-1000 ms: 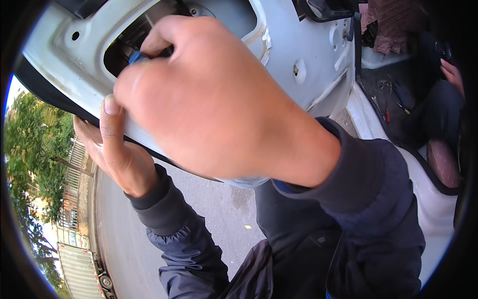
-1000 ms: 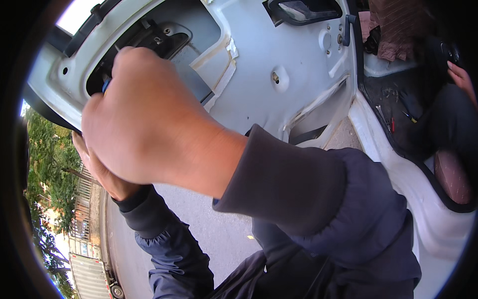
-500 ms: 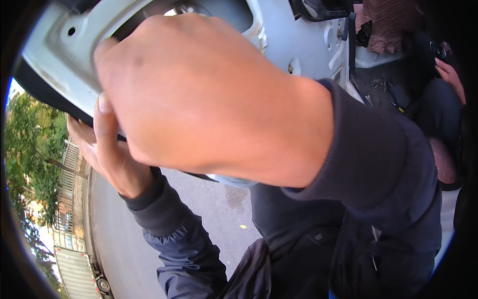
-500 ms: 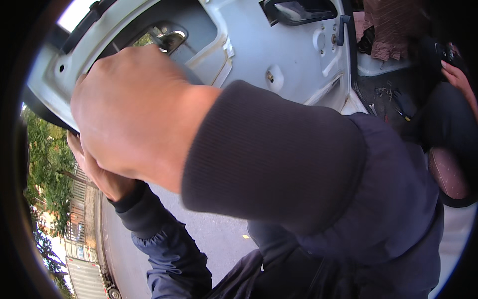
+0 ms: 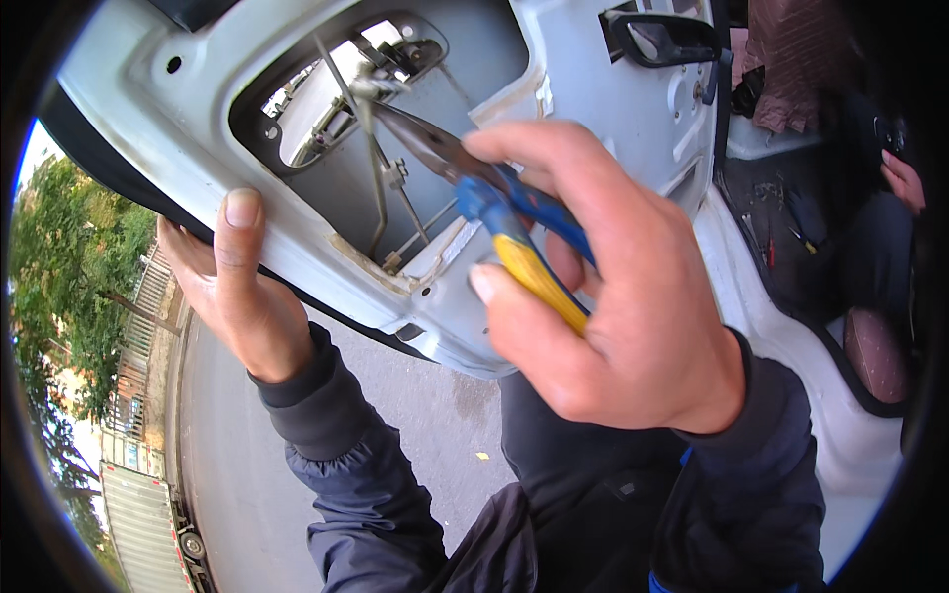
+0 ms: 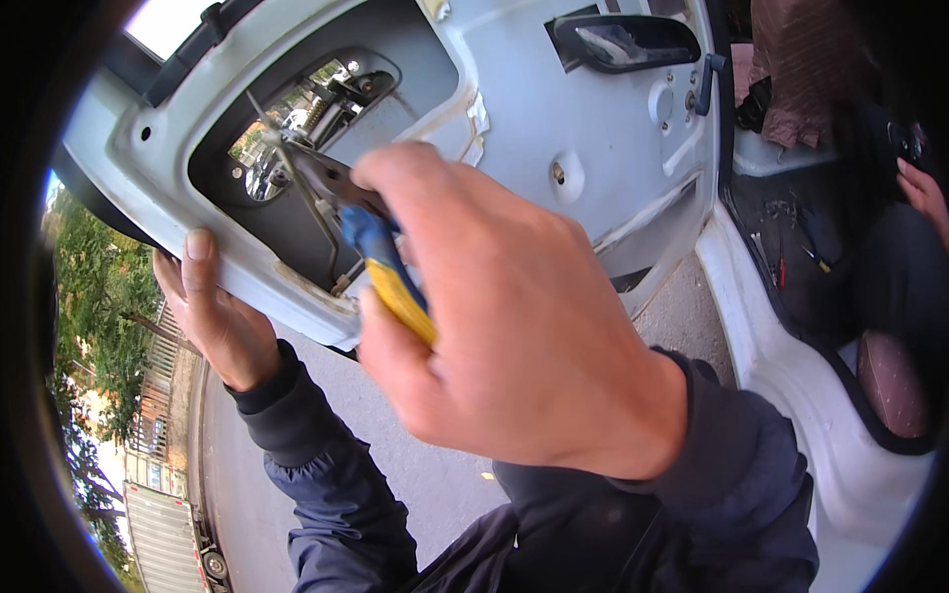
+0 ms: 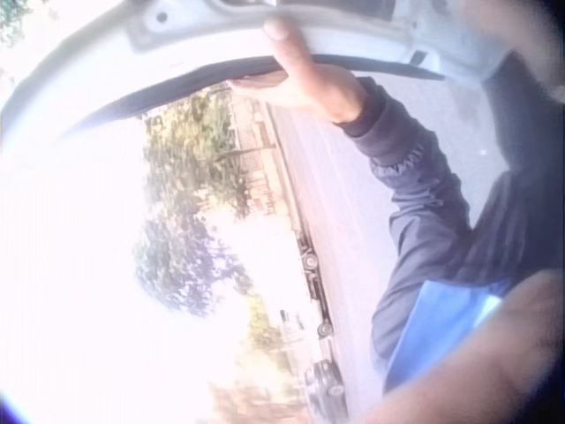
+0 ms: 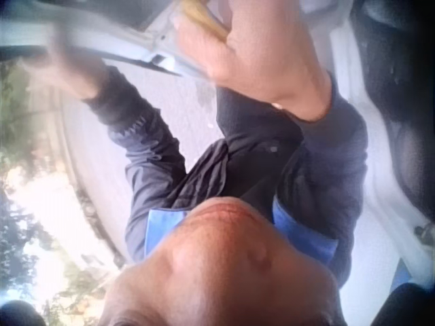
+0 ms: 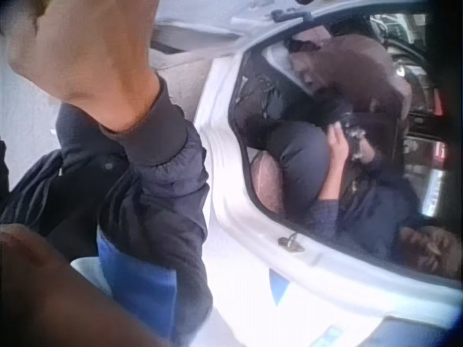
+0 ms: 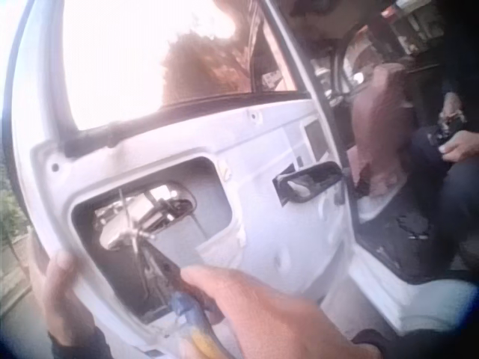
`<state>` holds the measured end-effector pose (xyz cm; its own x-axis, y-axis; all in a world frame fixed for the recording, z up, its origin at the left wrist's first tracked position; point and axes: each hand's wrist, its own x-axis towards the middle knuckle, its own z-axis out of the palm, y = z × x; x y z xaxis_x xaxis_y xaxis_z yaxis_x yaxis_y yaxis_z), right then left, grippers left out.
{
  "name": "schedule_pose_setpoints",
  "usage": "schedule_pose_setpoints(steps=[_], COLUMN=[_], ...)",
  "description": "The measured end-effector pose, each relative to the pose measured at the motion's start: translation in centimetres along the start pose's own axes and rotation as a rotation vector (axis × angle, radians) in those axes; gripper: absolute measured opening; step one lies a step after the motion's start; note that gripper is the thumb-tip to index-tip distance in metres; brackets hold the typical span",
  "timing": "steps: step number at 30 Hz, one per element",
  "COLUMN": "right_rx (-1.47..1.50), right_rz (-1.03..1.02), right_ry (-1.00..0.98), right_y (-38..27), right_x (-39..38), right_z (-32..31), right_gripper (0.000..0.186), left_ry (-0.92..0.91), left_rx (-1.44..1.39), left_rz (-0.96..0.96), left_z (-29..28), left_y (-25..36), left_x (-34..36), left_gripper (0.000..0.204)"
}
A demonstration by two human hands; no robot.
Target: The person removes the plastic moisture barrier from the car door, then uses a screwdriver and pliers to detach the door handle mechanism. They disconnect the linkage and remove the handle assembly from the door.
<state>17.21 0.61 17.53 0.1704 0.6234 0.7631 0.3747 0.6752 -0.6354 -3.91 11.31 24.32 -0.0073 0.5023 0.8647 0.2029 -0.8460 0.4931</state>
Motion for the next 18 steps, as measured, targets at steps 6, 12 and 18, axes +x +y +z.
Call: schedule_pose_setpoints(steps=[6, 12, 18], right_rx=[0.132, 0.28, 0.493], right_rz=[0.229, 0.457, 0.63], right_ry=[-0.045, -0.042, 0.058], right_y=[1.6, 2.9, 4.0], right_x=[-2.1, -4.8, -8.7], right_z=[-2.1, -3.0, -3.9], right_gripper=[0.058, 0.06, 0.055], left_ry=[0.054, 0.015, -0.004], left_rx=[-0.025, -0.008, 0.039], left_rz=[-0.043, -0.05, 0.012], left_z=[0.2, 0.0, -0.3], left_y=[-0.4, -0.5, -0.9], left_x=[0.2, 0.4, 0.4], left_gripper=[0.089, 0.093, 0.082])
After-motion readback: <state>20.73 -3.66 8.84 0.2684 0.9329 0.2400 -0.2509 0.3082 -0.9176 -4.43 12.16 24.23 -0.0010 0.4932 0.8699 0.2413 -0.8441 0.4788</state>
